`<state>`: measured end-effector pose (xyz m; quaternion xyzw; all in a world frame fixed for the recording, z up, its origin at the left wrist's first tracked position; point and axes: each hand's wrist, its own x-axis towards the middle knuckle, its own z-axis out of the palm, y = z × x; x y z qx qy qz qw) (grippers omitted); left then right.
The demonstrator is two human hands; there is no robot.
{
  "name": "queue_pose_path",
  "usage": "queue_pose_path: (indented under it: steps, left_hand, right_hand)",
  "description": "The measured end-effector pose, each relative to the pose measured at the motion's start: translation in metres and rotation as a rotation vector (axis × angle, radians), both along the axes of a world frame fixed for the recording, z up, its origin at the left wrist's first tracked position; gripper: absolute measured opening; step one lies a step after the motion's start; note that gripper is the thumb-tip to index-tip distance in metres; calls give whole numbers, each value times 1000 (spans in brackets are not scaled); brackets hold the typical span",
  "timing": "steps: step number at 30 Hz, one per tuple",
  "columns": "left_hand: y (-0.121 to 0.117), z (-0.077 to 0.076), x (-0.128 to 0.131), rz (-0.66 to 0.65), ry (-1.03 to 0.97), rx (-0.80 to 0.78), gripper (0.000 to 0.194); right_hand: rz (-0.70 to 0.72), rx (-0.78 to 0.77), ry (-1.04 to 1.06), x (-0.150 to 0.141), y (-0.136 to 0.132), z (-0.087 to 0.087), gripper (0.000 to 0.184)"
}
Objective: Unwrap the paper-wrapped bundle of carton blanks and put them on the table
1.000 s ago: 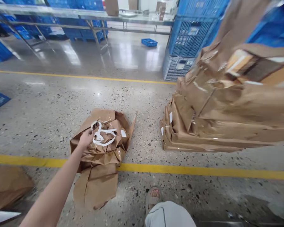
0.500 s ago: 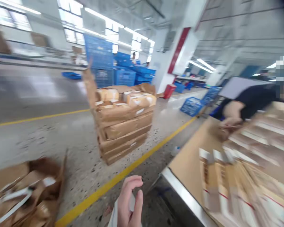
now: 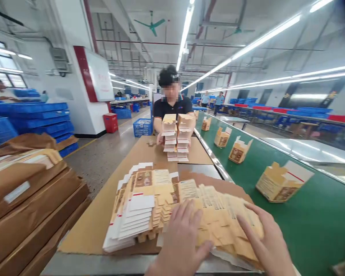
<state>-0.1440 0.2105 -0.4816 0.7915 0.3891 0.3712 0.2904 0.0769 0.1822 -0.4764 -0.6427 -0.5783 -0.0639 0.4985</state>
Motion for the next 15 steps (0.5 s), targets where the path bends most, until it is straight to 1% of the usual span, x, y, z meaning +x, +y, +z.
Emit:
queue_pose_path:
  steps: [1,2,3,4,5,6,7,9,10,12,15]
  left_hand:
    - [4,-5,15,-40,27,-22,80]
    - [7,-12,26,-67,49,-44,91]
    - [10,-22,35,-79,64,-60,96]
    - [13,-34,40,-81,71,-73,91]
    - [15,-46,42,-78,71,-80,80]
    - [17,-59,40,-73,64,-81,69]
    - [17,-70,37,-71,52,-79,62]
    - [13,-89,24,-70,28,-81,56]
    - [10,-97,18,-62,14,-83,56]
    - [4,-107,6,-14,-16,-74,55]
    - [5,-116,-7,105,-59,-46,56]
  right_hand:
    - [-39,-24,-32,8,14,-1,52]
    - [-60,-54,-57,13,25,-2,54]
    - [-61,-87,-65,16,32,-3,53]
    - [-42,-115,-70,16,36,-5,51]
    - [-16,-132,-73,14,37,-6,49]
    - [14,-144,-69,11,36,-7,47]
    - [37,-154,-53,6,35,-7,46]
    - [66,-199,13,-4,31,-6,48]
    - [89,-240,47,-9,30,-4,49]
    - [149,-338,86,-22,30,-1,51]
    - [224,-439,56,-43,32,4,51]
